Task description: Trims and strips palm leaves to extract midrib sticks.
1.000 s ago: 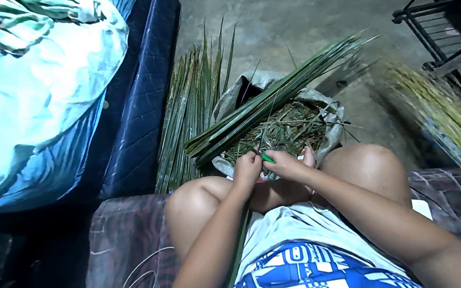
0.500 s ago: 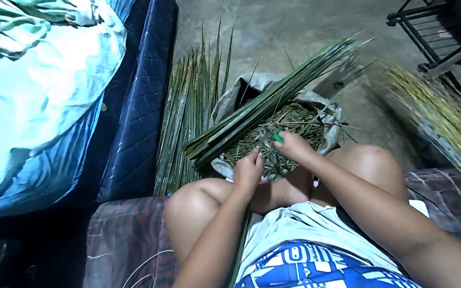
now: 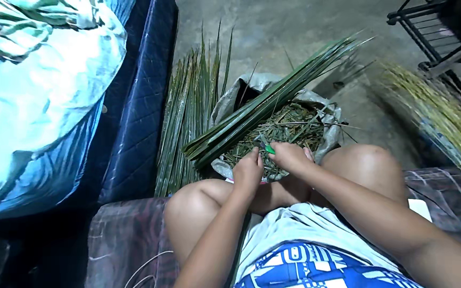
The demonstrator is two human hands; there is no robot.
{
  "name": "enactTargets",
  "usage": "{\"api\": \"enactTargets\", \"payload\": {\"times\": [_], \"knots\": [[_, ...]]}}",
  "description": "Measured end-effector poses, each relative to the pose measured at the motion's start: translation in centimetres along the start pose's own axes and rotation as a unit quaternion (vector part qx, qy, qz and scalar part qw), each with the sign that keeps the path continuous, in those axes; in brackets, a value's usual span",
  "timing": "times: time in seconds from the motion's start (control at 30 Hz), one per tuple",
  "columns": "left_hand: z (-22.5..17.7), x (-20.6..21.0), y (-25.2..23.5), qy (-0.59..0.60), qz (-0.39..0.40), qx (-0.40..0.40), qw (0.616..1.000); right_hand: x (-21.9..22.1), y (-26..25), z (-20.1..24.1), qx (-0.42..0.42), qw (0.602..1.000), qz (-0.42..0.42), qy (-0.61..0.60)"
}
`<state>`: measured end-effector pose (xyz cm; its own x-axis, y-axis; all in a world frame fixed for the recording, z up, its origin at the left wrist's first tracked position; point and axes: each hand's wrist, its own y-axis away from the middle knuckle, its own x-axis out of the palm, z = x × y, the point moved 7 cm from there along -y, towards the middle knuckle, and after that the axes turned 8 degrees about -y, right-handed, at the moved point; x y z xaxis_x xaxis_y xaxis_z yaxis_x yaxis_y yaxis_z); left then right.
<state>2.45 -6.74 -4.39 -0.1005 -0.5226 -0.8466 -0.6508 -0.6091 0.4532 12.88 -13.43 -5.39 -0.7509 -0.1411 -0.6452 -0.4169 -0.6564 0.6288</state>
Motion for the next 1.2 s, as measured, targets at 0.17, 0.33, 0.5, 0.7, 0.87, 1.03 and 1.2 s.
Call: {"api": "enactTargets", "payload": {"times": [0.17, 0.33, 0.5, 0.7, 0.87, 1.03, 1.2], "knots": [[-0.2, 0.1, 0.4, -0.003, -0.016, 0.008, 1.0, 0.6, 1.0, 0.6, -0.004, 0.999, 0.02, -0.037], [-0.5, 0.1, 0.4, 0.005, -0.032, 0.026, 0.999, -1.4, -1.6, -2.3, 0.032, 0.996, -0.058, -0.059], [-0.1, -0.1, 0.5, 0.021, -0.03, 0.021, 0.999, -3.4, -2.4, -4.0, 0.061, 0.986, -0.109, -0.111], [0.2, -0.1, 0.4, 0.067, -0.054, 0.047, 0.995, -0.6, 0.1, -1.1, 0.005, 0.997, -0.009, -0.079], [0.3, 0.0, 0.5, 0.081, -0.052, 0.053, 0.994, -4.2, -2.4, -5.2, 0.059, 0.978, -0.139, -0.141], [0.0, 0.3, 0.4, 0.116, -0.033, 0.073, 0.99, -2.1, -2.6, -3.4, -0.02, 0.939, -0.057, -0.338], [-0.3, 1.9, 0.2, 0.181, 0.065, 0.081, 0.978, -2.3, -3.4, -4.3, -0.02, 0.886, -0.091, -0.455]]}}
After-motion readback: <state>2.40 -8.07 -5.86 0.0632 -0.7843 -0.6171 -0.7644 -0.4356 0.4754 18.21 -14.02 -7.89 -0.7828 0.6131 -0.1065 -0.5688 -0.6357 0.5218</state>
